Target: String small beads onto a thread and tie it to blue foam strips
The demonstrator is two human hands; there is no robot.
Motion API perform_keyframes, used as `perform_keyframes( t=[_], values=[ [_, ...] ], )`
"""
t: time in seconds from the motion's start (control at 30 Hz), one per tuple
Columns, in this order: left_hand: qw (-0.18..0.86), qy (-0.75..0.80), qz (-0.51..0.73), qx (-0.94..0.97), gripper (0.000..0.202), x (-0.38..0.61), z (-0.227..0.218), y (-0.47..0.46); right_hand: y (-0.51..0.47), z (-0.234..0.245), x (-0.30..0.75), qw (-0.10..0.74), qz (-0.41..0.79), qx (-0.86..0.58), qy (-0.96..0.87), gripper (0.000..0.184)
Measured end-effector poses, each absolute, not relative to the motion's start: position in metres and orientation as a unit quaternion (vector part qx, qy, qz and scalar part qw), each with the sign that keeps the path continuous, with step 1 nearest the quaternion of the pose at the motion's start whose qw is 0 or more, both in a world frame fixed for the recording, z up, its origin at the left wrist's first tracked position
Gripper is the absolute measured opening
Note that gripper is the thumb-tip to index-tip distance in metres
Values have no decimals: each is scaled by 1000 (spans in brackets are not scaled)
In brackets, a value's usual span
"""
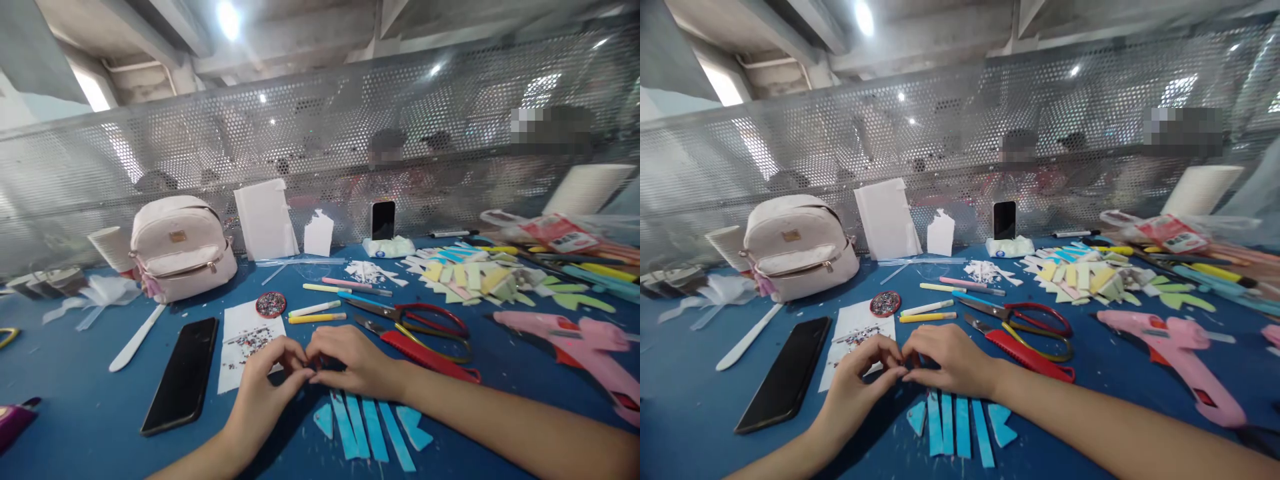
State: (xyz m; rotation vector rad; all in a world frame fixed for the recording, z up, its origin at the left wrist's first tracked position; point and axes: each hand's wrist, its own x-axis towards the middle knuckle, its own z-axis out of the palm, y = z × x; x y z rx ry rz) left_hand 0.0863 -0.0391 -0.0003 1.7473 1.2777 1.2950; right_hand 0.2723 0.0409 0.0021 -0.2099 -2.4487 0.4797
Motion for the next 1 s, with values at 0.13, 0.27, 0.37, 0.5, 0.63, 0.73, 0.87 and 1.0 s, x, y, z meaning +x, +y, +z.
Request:
perform_keyframes(
  t=[0.13,0.27,0.37,0.5,0.63,0.73,0.87,1.0],
  values=[
    [302,489,484,660,7,89,3,-39,41,1,272,324,175,-63,-928,37],
    [312,485,488,655,7,90,5,-40,41,1,272,341,179,-47,-921,39],
    [312,489,480,658,7,87,4,-39,41,1,272,353,202,-48,-912,39],
    [308,513,447,665,5,82,1,-39,42,1,274,387,252,-102,-881,28],
    [294,509,419,691,13,80,0,-38,43,5,274,403,281,-169,-854,29],
    [290,504,415,699,15,81,2,-38,42,8,274,398,289,-180,-852,31],
    [285,507,412,702,16,81,4,-38,41,9,273,390,283,-182,-857,33],
    [284,501,417,703,15,80,3,-39,40,9,273,387,284,-183,-858,30]
  ],
)
